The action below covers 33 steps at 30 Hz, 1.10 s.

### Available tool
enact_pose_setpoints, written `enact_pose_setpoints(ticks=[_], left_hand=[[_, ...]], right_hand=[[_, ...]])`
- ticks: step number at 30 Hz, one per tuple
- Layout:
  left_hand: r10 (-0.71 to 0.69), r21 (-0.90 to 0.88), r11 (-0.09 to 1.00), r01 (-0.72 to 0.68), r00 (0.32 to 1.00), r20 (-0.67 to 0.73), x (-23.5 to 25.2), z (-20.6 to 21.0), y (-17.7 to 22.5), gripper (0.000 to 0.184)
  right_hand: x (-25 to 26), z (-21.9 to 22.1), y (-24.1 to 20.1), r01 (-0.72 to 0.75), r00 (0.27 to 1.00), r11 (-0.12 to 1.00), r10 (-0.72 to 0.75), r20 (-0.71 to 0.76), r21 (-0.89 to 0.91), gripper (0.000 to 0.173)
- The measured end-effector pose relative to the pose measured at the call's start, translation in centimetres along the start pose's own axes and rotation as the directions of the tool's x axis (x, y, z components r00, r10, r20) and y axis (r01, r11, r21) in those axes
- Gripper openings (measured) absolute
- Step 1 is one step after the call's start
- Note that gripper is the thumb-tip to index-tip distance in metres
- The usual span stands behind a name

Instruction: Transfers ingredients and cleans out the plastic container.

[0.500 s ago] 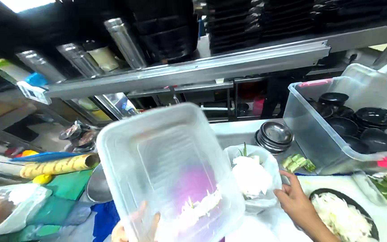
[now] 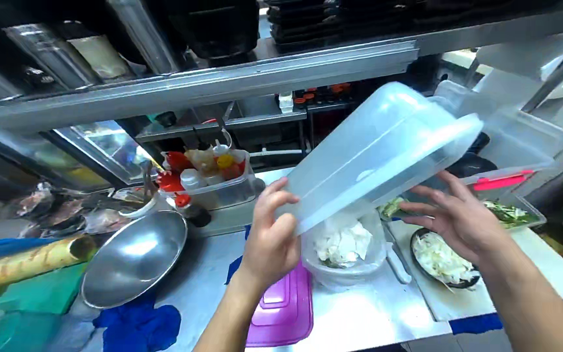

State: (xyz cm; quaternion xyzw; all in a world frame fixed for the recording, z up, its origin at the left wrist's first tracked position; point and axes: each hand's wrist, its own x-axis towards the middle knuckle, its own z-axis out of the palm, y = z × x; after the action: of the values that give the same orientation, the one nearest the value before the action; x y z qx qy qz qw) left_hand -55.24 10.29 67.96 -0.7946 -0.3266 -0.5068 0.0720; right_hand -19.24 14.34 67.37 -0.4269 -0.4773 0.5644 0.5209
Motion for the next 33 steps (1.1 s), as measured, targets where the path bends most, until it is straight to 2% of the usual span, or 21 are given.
enact_pose_setpoints(ticks=[3, 8, 10, 11, 13, 15, 16, 17, 18, 19, 20, 21, 22, 25, 27, 29, 31, 32, 33], left_hand=[[0.034, 0.005, 0.999, -0.035, 0.998, 0.056, 0.9, 1.1, -0.4, 0.005], [0.122, 0.090, 0.987, -0.134, 0.985, 0.126, 1.7, 2.1, 1.0, 0.010], [0.146, 0.159, 0.974, -0.164, 0.982, 0.124, 1.6, 2.6, 1.5, 0.009], [0.129, 0.190, 0.970, -0.149, 0.985, 0.114, 1.4, 2.7, 1.8, 0.011], [0.040, 0.203, 0.978, -0.047, 0.998, 0.039, 0.6, 3.2, 2.6, 0.034], [-0.108, 0.100, 0.989, 0.113, 0.993, -0.051, -0.8, 3.8, 3.3, 0.059], [-0.202, -0.005, 0.979, 0.202, 0.975, -0.098, -1.6, 4.2, 3.6, 0.064], [-0.307, -0.143, 0.947, 0.286, 0.938, -0.160, -2.2, 4.7, 3.8, 0.065], [-0.428, -0.297, 0.887, 0.353, 0.871, -0.243, -2.8, 5.2, 3.7, 0.068], [-0.563, -0.435, 0.802, 0.408, 0.761, -0.324, -3.0, 5.8, 3.6, 0.075], [-0.668, -0.523, 0.723, 0.451, 0.649, -0.363, -3.0, 6.2, 3.3, 0.080], [-0.738, -0.582, 0.657, 0.479, 0.567, -0.366, -2.7, 6.7, 2.9, 0.081], [-0.774, -0.620, 0.613, 0.491, 0.533, -0.343, -2.2, 7.5, 2.7, 0.080], [-0.803, -0.763, 0.477, 0.436, 0.569, -0.178, -0.2, 10.2, 3.3, 0.081], [-0.758, -0.787, 0.456, 0.415, 0.645, -0.099, 0.5, 10.2, 3.6, 0.084], [-0.727, -0.796, 0.470, 0.382, 0.679, -0.103, 0.8, 9.9, 3.8, 0.083], [-0.712, -0.810, 0.474, 0.346, 0.691, -0.121, 0.4, 9.4, 4.0, 0.081], [-0.721, -0.812, 0.478, 0.335, 0.677, -0.145, 0.0, 9.1, 3.9, 0.081], [-0.748, -0.810, 0.482, 0.334, 0.638, -0.183, -0.4, 9.0, 3.8, 0.082]], right_hand=[[1.5, -1.9, 2.2, -0.082, 0.997, 0.982, 0.082, 0.002, 0.168, 0.042], [2.8, -4.1, 4.0, -0.200, 0.980, 0.930, 0.193, 0.053, 0.308, 0.035], [3.2, -4.4, 4.8, -0.215, 0.973, 0.912, 0.229, 0.001, 0.350, 0.026], [3.2, -4.6, 5.2, -0.191, 0.975, 0.911, 0.219, -0.036, 0.364, 0.023], [3.3, -4.8, 6.0, -0.142, 0.977, 0.918, 0.190, -0.099, 0.369, 0.021], [3.4, -4.9, 6.8, -0.099, 0.973, 0.912, 0.172, -0.151, 0.398, 0.021], [3.4, -5.1, 7.3, -0.087, 0.970, 0.903, 0.173, -0.170, 0.420, 0.020], [3.6, -5.2, 7.7, -0.079, 0.967, 0.893, 0.176, -0.182, 0.444, 0.019], [3.9, -5.4, 7.9, -0.070, 0.969, 0.884, 0.170, -0.180, 0.462, 0.020], [4.1, -5.6, 8.2, -0.061, 0.972, 0.879, 0.160, -0.172, 0.473, 0.023], [4.3, -5.7, 8.4, -0.055, 0.976, 0.880, 0.148, -0.162, 0.473, 0.027], [4.3, -5.7, 8.7, -0.047, 0.979, 0.884, 0.134, -0.155, 0.466, 0.029], [4.3, -5.6, 9.1, -0.044, 0.980, 0.894, 0.124, -0.152, 0.446, 0.028], [3.9, -5.0, 10.3, -0.047, 0.984, 0.908, 0.114, -0.137, 0.416, 0.023], [4.0, -5.7, 11.4, -0.014, 0.990, 0.890, 0.075, -0.118, 0.456, 0.021], [3.0, -5.9, 11.3, 0.009, 0.989, 0.870, 0.065, -0.133, 0.493, 0.018], [-0.5, -4.1, 7.3, -0.083, 0.935, 0.935, 0.193, -0.297, 0.345, 0.018], [-2.8, -4.4, 6.0, -0.118, 0.938, 0.965, 0.186, -0.293, 0.235, 0.021], [-5.3, -5.9, 6.3, -0.056, 0.960, 0.991, 0.086, -0.265, 0.119, 0.025]])
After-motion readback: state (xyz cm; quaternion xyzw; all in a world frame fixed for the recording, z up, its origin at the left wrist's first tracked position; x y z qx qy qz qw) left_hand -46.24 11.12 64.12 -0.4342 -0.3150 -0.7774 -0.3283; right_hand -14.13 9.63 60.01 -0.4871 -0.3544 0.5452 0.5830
